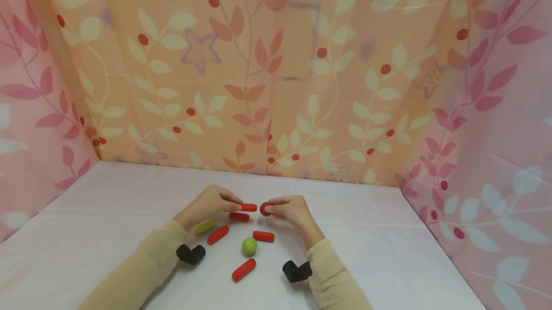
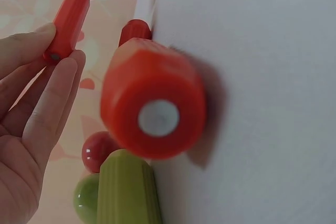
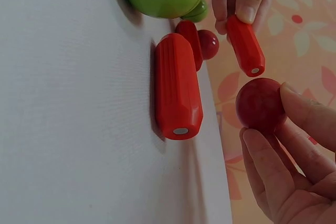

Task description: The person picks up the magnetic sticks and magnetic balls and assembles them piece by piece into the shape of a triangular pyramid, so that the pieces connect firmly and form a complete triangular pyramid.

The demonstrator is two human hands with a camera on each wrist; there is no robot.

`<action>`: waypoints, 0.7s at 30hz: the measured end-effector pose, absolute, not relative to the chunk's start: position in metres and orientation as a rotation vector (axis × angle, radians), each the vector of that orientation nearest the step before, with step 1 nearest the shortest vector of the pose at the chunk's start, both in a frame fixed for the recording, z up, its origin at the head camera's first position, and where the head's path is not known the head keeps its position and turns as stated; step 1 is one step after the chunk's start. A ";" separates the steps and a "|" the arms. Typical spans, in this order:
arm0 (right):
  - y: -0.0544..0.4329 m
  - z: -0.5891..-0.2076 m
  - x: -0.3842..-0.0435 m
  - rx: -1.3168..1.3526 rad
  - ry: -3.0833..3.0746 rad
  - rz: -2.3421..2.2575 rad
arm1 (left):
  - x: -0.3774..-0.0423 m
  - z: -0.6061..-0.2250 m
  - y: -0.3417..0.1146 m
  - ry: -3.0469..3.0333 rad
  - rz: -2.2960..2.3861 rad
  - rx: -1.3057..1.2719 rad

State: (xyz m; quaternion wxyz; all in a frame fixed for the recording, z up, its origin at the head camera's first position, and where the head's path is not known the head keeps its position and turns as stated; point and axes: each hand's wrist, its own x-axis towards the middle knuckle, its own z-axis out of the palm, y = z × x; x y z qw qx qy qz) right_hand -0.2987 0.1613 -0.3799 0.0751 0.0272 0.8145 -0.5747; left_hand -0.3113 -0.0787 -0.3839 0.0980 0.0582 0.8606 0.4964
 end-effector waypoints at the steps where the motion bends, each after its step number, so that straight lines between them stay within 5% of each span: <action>1: 0.162 -0.381 -0.298 0.083 2.443 -1.726 | -0.311 -0.384 -0.079 2.549 1.468 0.171; 21: 0.159 -0.383 -0.292 0.019 2.393 -1.769 | -0.305 -0.385 -0.074 2.535 1.487 0.157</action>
